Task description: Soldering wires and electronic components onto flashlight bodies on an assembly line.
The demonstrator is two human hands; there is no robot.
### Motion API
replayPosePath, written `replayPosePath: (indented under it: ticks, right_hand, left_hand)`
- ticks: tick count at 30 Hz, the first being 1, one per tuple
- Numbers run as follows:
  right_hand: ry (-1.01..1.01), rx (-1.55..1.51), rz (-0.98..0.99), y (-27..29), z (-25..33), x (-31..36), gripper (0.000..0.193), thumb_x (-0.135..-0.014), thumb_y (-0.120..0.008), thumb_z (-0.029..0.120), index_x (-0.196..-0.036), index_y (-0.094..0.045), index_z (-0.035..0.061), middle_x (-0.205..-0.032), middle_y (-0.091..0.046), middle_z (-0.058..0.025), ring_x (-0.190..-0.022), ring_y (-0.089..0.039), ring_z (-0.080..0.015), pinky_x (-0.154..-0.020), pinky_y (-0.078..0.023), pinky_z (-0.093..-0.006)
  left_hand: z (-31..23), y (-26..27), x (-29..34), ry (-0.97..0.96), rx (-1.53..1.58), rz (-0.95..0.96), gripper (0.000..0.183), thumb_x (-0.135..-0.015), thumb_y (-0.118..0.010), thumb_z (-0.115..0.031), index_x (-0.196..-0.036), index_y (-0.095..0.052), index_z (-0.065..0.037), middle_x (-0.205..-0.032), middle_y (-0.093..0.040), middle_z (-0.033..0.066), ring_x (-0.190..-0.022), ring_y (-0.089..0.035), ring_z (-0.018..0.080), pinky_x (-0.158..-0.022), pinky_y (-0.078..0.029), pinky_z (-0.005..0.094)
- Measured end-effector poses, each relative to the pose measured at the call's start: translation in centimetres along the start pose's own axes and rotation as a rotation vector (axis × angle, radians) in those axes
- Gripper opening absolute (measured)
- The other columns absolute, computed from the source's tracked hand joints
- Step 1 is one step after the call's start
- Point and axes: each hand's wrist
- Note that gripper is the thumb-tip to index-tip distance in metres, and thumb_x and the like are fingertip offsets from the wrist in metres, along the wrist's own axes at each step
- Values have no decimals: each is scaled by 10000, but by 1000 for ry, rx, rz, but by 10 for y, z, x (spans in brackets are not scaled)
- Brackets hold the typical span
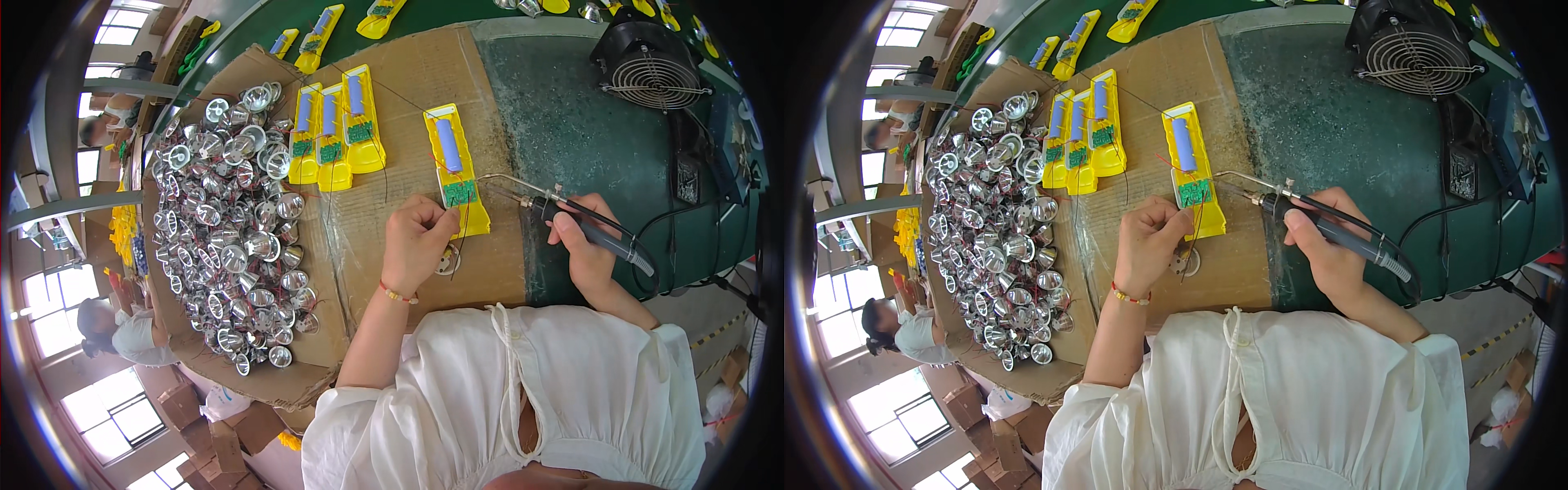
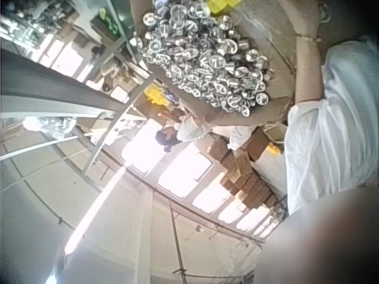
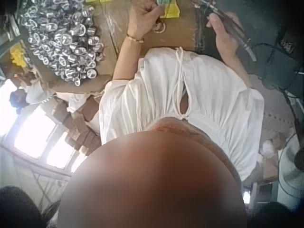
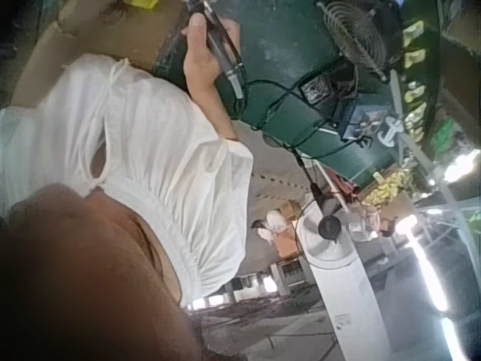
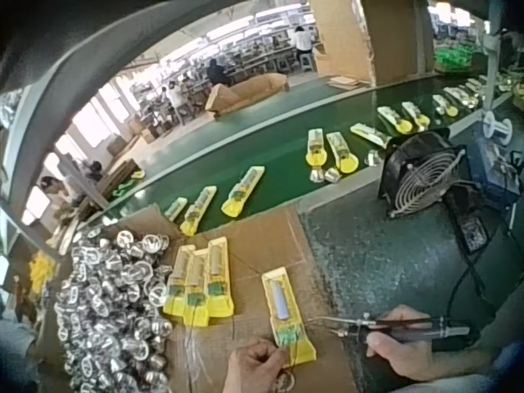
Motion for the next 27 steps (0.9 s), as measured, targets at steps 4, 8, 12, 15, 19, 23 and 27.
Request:
replayPosePath:
  ticks: [4, 8, 12, 15, 19, 23, 27]
  right_hand:
    - [3, 12, -38, 11, 3, -1, 122, -810, -625, 47, -861, -525, -1, -715, -581, -64, -587, -555, -94, -533, -446, -217]
    - [18, 71, -86, 25, 5, -2, 127, -811, -625, 60, -856, -520, 4, -697, -577, -61, -576, -547, -92, -522, -443, -221]
    - [-57, 65, -159, 34, -2, -9, 122, -804, -623, 52, -847, -521, 2, -684, -579, -59, -592, -557, -92, -547, -456, -226]
    - [-54, 58, -175, 35, -3, -12, 108, -802, -617, 38, -841, -523, 3, -681, -583, -61, -591, -558, -92, -549, -456, -227]
    - [-70, 95, -174, 32, -5, -11, 95, -793, -617, 26, -819, -528, 4, -661, -583, -59, -585, -556, -94, -548, -453, -229]
    - [-54, 73, -148, 34, -8, -13, 103, -780, -627, 20, -811, -530, 8, -684, -580, -66, -581, -554, -97, -543, -451, -229]
    - [-75, 143, -184, 39, -17, -13, 124, -793, -621, 52, -854, -530, -5, -711, -547, -56, -562, -543, -104, -523, -439, -230]
  left_hand:
    - [-13, 2, 2, 203, 93, -7, 182, -798, -647, -135, -716, -644, 28, -672, -586, 45, -554, -534, 96, -487, -416, 235]
    - [-14, 8, 10, 257, 94, 43, 175, -804, -634, -135, -764, -653, 34, -653, -632, 39, -553, -564, 72, -499, -449, 220]
    - [-35, -6, -67, 77, -220, 161, 171, -756, -571, -122, -679, -657, 5, -516, -589, 78, -476, -562, 103, -480, -451, 263]
    - [-60, -13, -175, 42, -212, 102, 178, -764, -596, -160, -716, -665, -4, -554, -607, 89, -480, -580, 124, -493, -472, 274]
    - [-69, 16, -280, -386, -664, -398, 386, -679, -710, -289, -1001, -625, -94, -1080, -561, 149, -945, -574, 297, -801, -467, 359]
    - [-60, 43, -308, -303, -967, 15, 660, -662, -707, -279, -1271, -466, -198, -1182, -487, 160, -1075, -513, 316, -918, -423, 361]
    - [-72, 27, -241, -261, -949, 1, 528, -674, -673, -309, -1152, -572, -111, -1118, -511, 173, -957, -581, 307, -840, -471, 366]
Point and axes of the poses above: each hand's wrist, its own x-axis away from the middle knuckle, its own y-axis out of the back of the hand, z = x × y
